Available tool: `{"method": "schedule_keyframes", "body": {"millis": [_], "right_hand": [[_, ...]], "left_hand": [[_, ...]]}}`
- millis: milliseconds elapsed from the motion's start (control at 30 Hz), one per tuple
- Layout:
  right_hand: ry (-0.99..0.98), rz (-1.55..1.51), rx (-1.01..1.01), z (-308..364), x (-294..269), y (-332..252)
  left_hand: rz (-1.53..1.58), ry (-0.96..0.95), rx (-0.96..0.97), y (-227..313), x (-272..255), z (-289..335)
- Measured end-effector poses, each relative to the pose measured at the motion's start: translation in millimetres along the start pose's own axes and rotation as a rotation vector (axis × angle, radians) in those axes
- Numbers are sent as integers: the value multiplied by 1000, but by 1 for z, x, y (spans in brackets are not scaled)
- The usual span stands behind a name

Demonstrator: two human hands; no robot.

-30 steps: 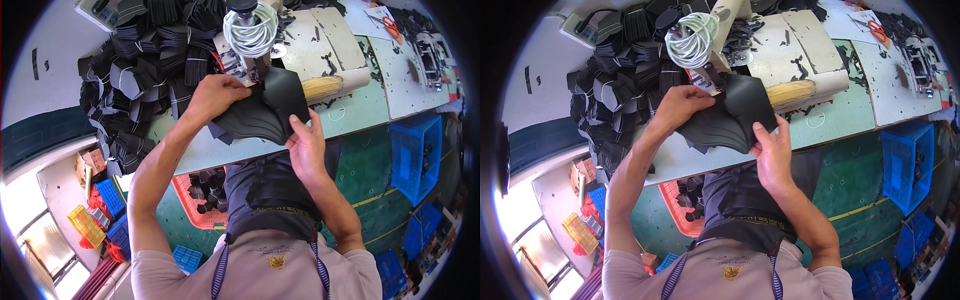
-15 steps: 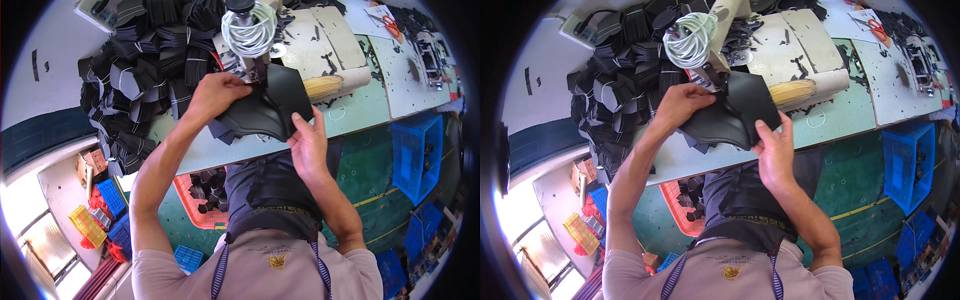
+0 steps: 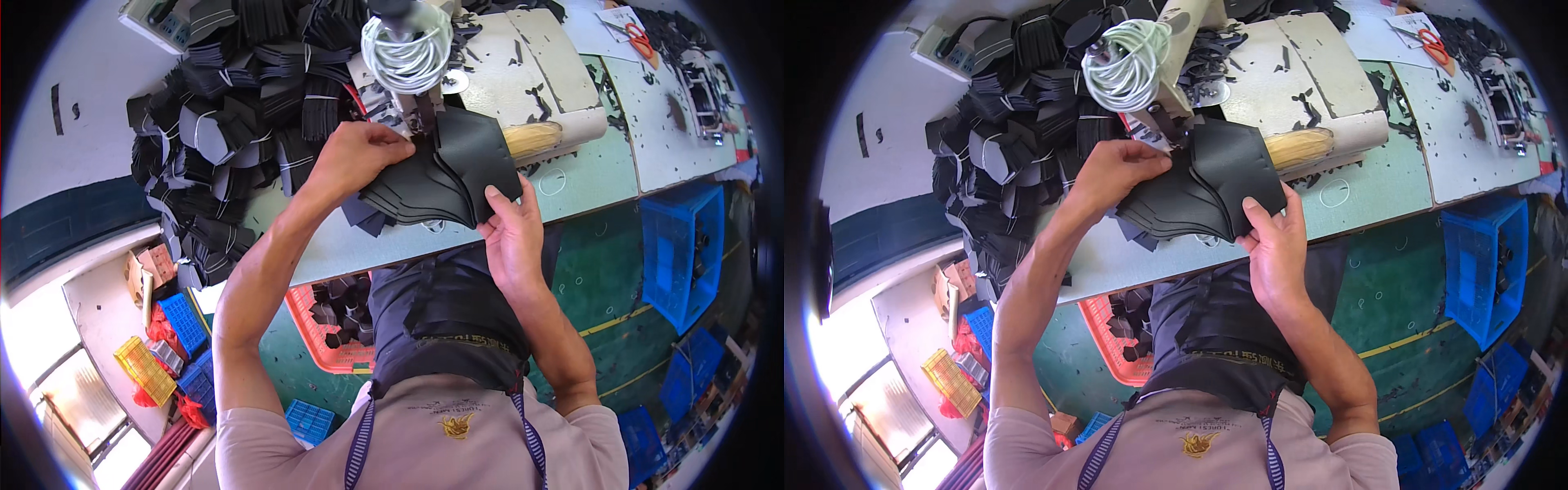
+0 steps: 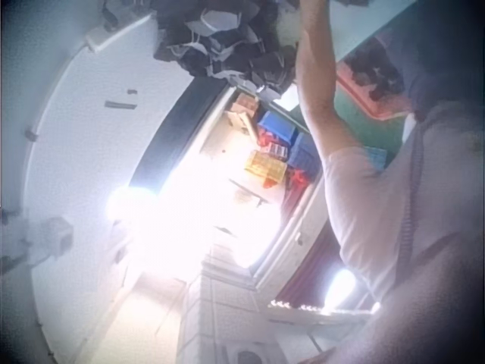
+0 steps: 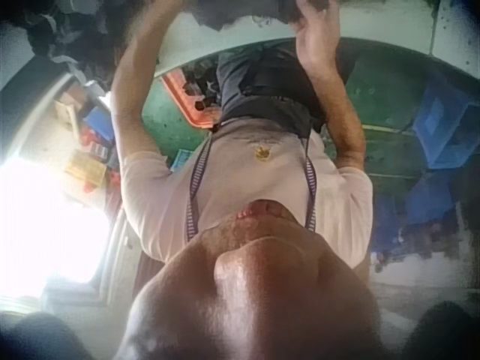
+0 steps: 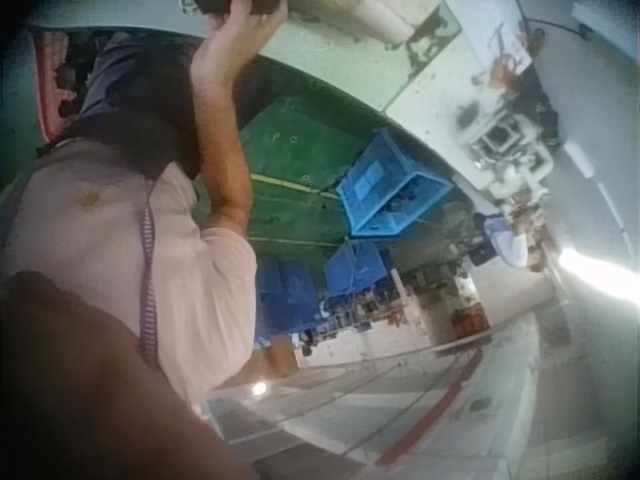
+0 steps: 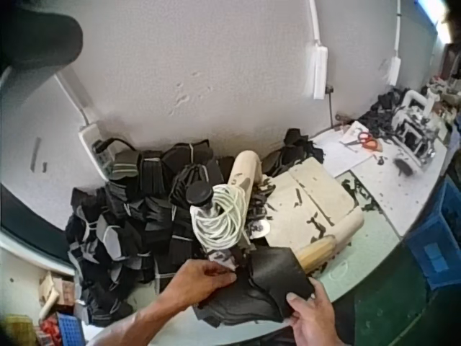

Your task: The recorder is skiving or trimming the edges of black leather shoe components using an industrial machine.

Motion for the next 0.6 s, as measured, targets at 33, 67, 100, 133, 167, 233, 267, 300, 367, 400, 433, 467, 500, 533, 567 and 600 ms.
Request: {"method": "schedule_keyframes", "body": {"millis": [33,67,100,133,167,233,267,300,367,400,433,467,500,533,567,600], "right_hand": [[6,-1,-5,0,-5,-1],[-21,3,3,-1,-6,-1],[-49,8,14,-1,-6,-1],[-46,7,13,0,-4,1],[-19,-20,5,1,-1,5],[0,-44,4,0,3,8],[12,-52,3,0,4,6],[21,-62,4,0,6,5],[-4,-41,2,-1,-1,2],[-16,-22,-14,-1,-4,-1],[-12,-24,-19,-1,-6,-2],[-26,-7,-10,-1,-7,-2],[-45,11,4,0,-6,-2],[-45,10,6,0,-5,-1],[-32,8,-2,1,-3,0],[-23,7,-9,1,-1,1]], "left_hand": [[-2,-6,4,-1,0,4],[113,-40,-12,-4,-2,11],[229,-72,-30,-7,-3,15],[196,-59,-41,-11,-3,14],[196,-62,-41,-10,-4,13],[-38,-30,-119,-3,-11,10],[-35,-27,-121,1,-11,7],[-77,-38,-117,7,-8,3],[-117,-46,-116,6,-7,4],[14,-81,-42,8,-4,5],[145,-116,31,11,-2,8],[217,-123,18,11,-2,18],[218,-123,16,8,-3,19],[104,-92,-19,2,-6,18],[-9,-60,-55,-3,-8,16],[-96,-31,-42,0,-9,11]]}}
Point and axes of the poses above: each hand's wrist, its own z-axis away from the middle knuckle, its own x-axis out of the palm, y = z × x, the point moved 4 cm from there along -z, towards the middle knuckle, and after that the axes turned 13 degrees about -y, right-handed, at the moved point
